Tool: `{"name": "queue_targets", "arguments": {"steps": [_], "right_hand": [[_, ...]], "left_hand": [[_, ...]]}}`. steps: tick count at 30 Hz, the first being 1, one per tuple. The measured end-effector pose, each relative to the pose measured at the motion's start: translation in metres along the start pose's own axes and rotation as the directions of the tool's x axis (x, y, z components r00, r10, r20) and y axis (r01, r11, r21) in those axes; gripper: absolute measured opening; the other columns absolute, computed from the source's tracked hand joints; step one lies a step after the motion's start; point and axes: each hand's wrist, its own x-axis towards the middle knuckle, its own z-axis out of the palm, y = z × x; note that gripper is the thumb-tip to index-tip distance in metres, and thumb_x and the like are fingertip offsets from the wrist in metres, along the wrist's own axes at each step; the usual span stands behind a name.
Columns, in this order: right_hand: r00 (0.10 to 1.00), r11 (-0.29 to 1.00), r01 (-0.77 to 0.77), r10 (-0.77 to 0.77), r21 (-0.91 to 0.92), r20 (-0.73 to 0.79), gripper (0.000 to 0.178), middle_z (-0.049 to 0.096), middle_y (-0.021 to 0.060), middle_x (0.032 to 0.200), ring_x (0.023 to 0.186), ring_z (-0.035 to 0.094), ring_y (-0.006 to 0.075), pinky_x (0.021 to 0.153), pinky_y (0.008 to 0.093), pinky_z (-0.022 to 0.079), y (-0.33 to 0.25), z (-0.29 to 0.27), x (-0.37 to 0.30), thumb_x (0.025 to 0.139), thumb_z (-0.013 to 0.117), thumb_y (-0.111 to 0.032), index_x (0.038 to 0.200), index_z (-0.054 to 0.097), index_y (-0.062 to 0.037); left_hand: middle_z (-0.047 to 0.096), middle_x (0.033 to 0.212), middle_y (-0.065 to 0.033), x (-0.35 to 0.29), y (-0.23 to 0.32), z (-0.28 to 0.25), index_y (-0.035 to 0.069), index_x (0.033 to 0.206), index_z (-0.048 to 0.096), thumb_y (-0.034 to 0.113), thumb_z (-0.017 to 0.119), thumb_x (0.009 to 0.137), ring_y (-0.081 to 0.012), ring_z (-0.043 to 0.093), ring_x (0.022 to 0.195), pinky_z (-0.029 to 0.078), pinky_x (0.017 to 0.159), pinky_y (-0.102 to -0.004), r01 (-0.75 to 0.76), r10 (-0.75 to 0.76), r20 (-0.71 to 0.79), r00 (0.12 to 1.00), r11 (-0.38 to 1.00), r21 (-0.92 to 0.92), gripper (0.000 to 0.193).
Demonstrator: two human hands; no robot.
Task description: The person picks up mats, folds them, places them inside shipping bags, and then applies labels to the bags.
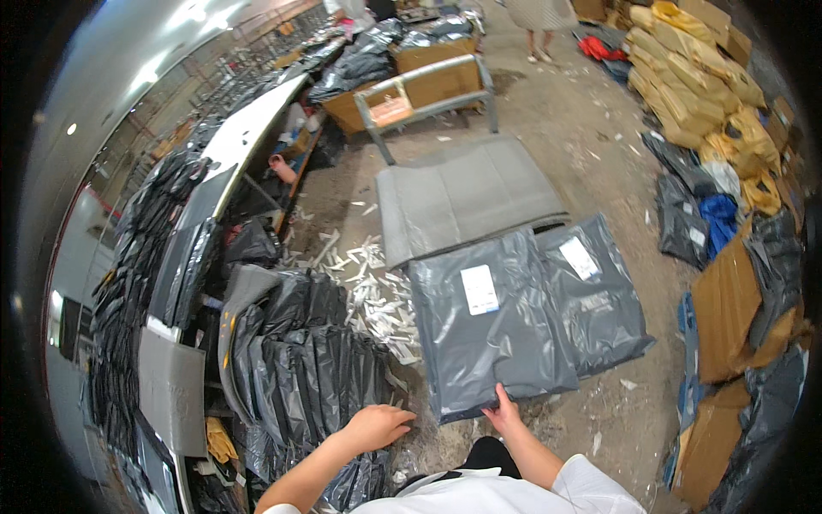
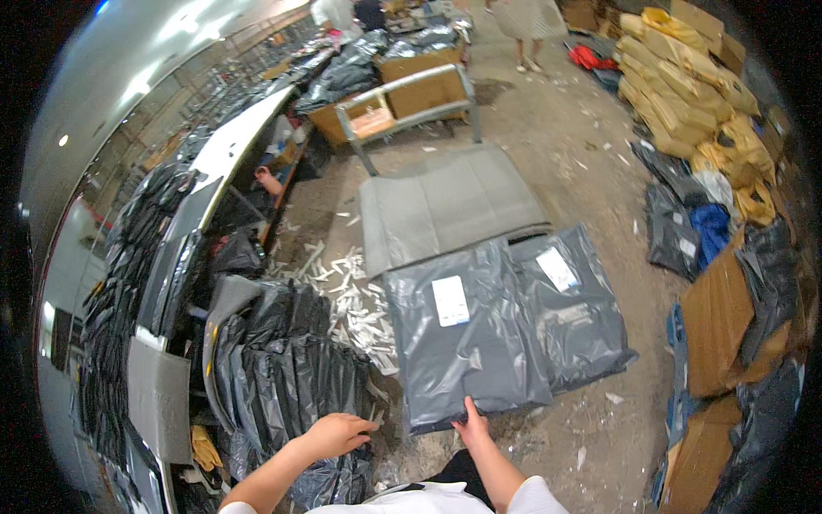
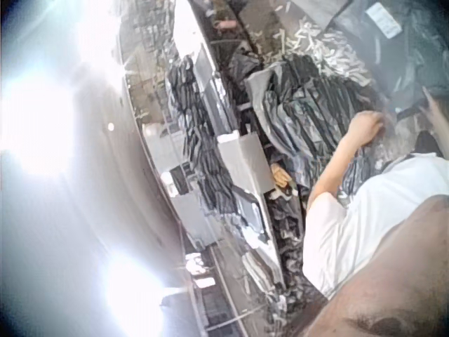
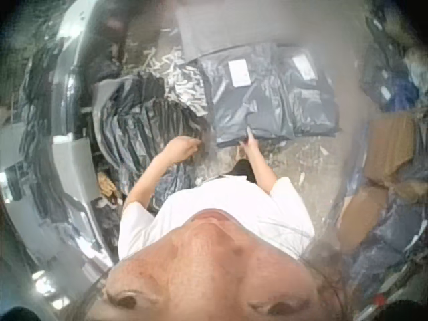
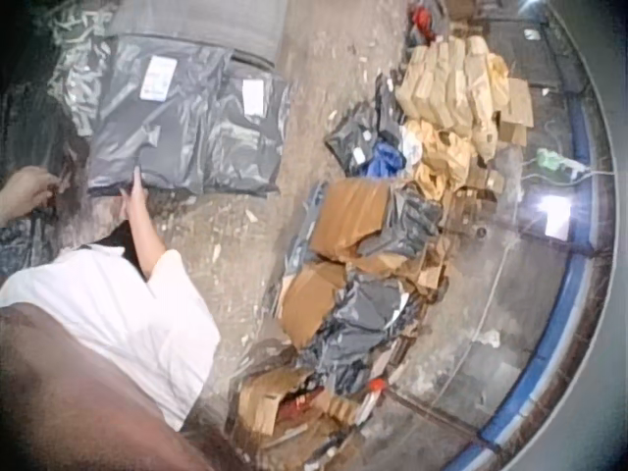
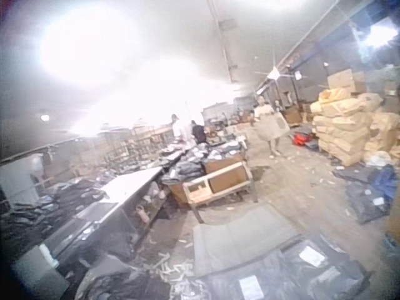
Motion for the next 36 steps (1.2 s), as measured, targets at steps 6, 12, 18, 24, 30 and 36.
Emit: {"name": "queue_targets", "arguments": {"steps": [6, 12, 18, 24, 30, 36], "right_hand": [[0.863, 0.782, -0.153, 0.404, -0.604, 0.304, 0.024, 0.061, 0.0057, 0.084, 0.071, 0.058, 0.0146, 0.059, 0.0295, 0.049, -0.012, 0.029, -0.061, 0.087, 0.053, -0.027, 0.102, 0.056, -0.0082], [0.072, 0.896, 0.428, 0.093, -0.115, 0.993, 0.028, 0.048, -0.0022, 0.061, 0.049, 0.044, 0.0077, 0.044, 0.0209, 0.035, -0.02, 0.226, -0.304, 0.089, 0.049, -0.02, 0.111, 0.052, -0.0026], [-0.871, 0.955, 0.091, 0.213, -0.281, 0.442, 0.006, 0.037, 0.0062, 0.053, 0.043, 0.035, 0.0143, 0.042, 0.0285, 0.024, 0.035, 0.224, -0.548, 0.081, 0.041, -0.003, 0.085, 0.044, -0.0017], [-0.966, 0.704, 0.078, 0.229, -0.706, 0.123, 0.014, 0.034, 0.0119, 0.051, 0.042, 0.034, 0.0199, 0.041, 0.0298, 0.022, 0.15, 0.204, -0.589, 0.081, 0.034, 0.003, 0.071, 0.042, -0.0011], [-0.987, 0.454, 0.131, -0.024, -0.881, -0.16, 0.014, 0.042, 0.0064, 0.054, 0.045, 0.042, 0.017, 0.042, 0.0288, 0.029, 0.283, 0.202, -0.631, 0.083, 0.041, -0.01, 0.085, 0.052, -0.003], [-0.835, 0.501, 0.064, -0.448, -0.863, -0.321, 0.029, 0.045, -0.003, 0.054, 0.043, 0.044, 0.0067, 0.041, 0.0215, 0.032, 0.424, 0.19, -0.652, 0.086, 0.045, -0.022, 0.102, 0.061, -0.0044]], "left_hand": [[0.062, 0.093, -0.0113, -0.084, 0.027, 0.006, 0.008, 0.111, 0.056, 0.018, 0.058, 0.082, -0.0293, 0.058, 0.088, 0.046, 0.075, -0.0375, 0.148, -0.196, -0.329, 0.924, 0.975, -0.165, 0.03], [0.062, 0.096, -0.0117, -0.201, 0.058, 0.092, 0.007, 0.11, 0.056, 0.017, 0.056, 0.082, -0.0303, 0.058, 0.089, 0.046, 0.076, -0.0376, 0.254, -0.398, -0.434, 0.808, 0.901, -0.352, 0.03], [0.063, 0.097, -0.0109, -0.339, 0.124, 0.227, 0.009, 0.108, 0.058, 0.02, 0.058, 0.082, -0.0278, 0.059, 0.091, 0.046, 0.077, -0.0351, 0.387, -0.738, -0.445, 0.507, 0.656, -0.648, 0.029], [0.063, 0.098, -0.0126, -0.425, 0.196, 0.332, 0.007, 0.11, 0.057, 0.02, 0.057, 0.082, -0.0289, 0.059, 0.092, 0.046, 0.078, -0.0348, 0.37, -0.93, -0.31, 0.197, 0.363, -0.855, 0.031], [0.06, 0.104, -0.0144, -0.472, 0.262, 0.387, 0.005, 0.11, 0.056, 0.02, 0.056, 0.083, -0.0291, 0.058, 0.094, 0.046, 0.079, -0.0352, 0.254, -0.967, -0.191, -0.167, 0.145, -0.956, 0.031], [0.061, 0.103, -0.013, -0.529, 0.277, 0.42, 0.007, 0.113, 0.056, 0.017, 0.057, 0.084, -0.0249, 0.06, 0.092, 0.047, 0.079, -0.0321, 0.212, -0.94, -0.126, -0.316, 0.06, -0.975, 0.031]]}}
